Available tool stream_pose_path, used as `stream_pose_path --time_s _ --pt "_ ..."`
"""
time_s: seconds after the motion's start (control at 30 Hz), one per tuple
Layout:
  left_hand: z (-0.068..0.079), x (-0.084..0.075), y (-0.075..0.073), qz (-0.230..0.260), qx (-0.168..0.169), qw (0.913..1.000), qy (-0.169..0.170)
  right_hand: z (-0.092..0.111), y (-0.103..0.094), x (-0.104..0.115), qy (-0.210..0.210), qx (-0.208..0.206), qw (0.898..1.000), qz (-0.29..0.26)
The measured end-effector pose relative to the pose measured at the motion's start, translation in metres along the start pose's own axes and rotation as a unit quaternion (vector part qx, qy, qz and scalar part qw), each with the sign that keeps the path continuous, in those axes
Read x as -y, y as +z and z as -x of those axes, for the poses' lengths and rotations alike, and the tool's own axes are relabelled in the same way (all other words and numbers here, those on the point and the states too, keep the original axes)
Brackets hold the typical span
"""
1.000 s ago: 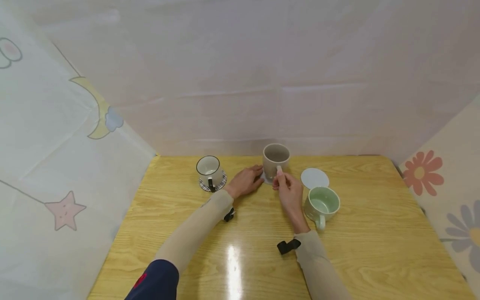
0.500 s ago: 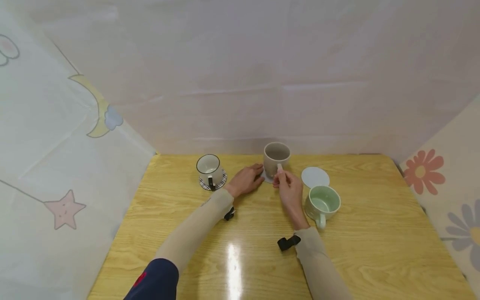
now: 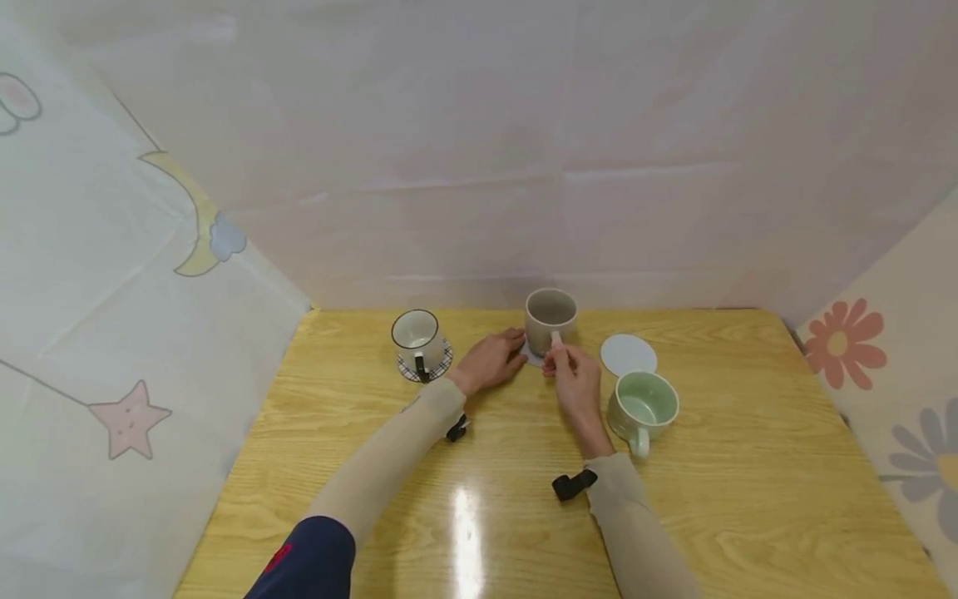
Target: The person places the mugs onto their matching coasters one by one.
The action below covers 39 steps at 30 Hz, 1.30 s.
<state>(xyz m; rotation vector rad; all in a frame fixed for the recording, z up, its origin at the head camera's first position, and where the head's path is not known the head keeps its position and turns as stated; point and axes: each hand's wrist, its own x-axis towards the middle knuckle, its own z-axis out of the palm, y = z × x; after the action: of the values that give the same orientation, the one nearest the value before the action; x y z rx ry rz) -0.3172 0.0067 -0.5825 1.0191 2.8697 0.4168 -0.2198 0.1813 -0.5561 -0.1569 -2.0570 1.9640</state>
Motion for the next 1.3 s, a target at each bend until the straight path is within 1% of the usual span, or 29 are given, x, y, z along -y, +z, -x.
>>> stream_pose_path --time_s 0.23,0.47,0.53,0.63,0.7,0.77,1.03,1.13,1.3 --pt "0.001 -0.001 0.0 -0.008 -0.001 1.0 -0.001 -0.002 -0.001 -0.004 0.009 0.016 1.0 0.012" --pt "0.002 0.0 0.0 -0.011 -0.008 0.9999 0.009 0.001 -0.001 -0.005 -0.009 0.018 1.0 0.011" --pt "0.002 0.0 0.0 -0.012 -0.008 0.9999 0.008 0.002 0.0 0.002 -0.004 0.022 1.0 0.011" --pt "0.002 0.0 -0.001 -0.012 -0.007 0.9999 0.005 0.001 0.0 0.002 -0.002 0.021 1.0 0.013" --pt "0.003 0.0 -0.002 -0.01 -0.006 0.9999 0.004 0.0 0.0 0.001 0.003 0.021 1.0 0.016" --pt "0.003 -0.001 -0.001 -0.008 -0.005 0.9999 0.004 -0.002 0.0 -0.008 -0.004 0.018 1.0 0.014" --pt "0.006 -0.003 0.0 -0.001 -0.005 1.0 0.001 0.0 0.001 -0.011 -0.004 0.016 1.0 0.015" --pt "0.006 -0.004 -0.001 0.008 -0.003 1.0 -0.002 0.0 0.001 -0.012 -0.002 0.014 1.0 0.021" --pt "0.005 -0.004 -0.002 0.015 -0.008 0.9999 -0.003 -0.001 0.003 -0.015 -0.004 0.015 0.999 0.032"
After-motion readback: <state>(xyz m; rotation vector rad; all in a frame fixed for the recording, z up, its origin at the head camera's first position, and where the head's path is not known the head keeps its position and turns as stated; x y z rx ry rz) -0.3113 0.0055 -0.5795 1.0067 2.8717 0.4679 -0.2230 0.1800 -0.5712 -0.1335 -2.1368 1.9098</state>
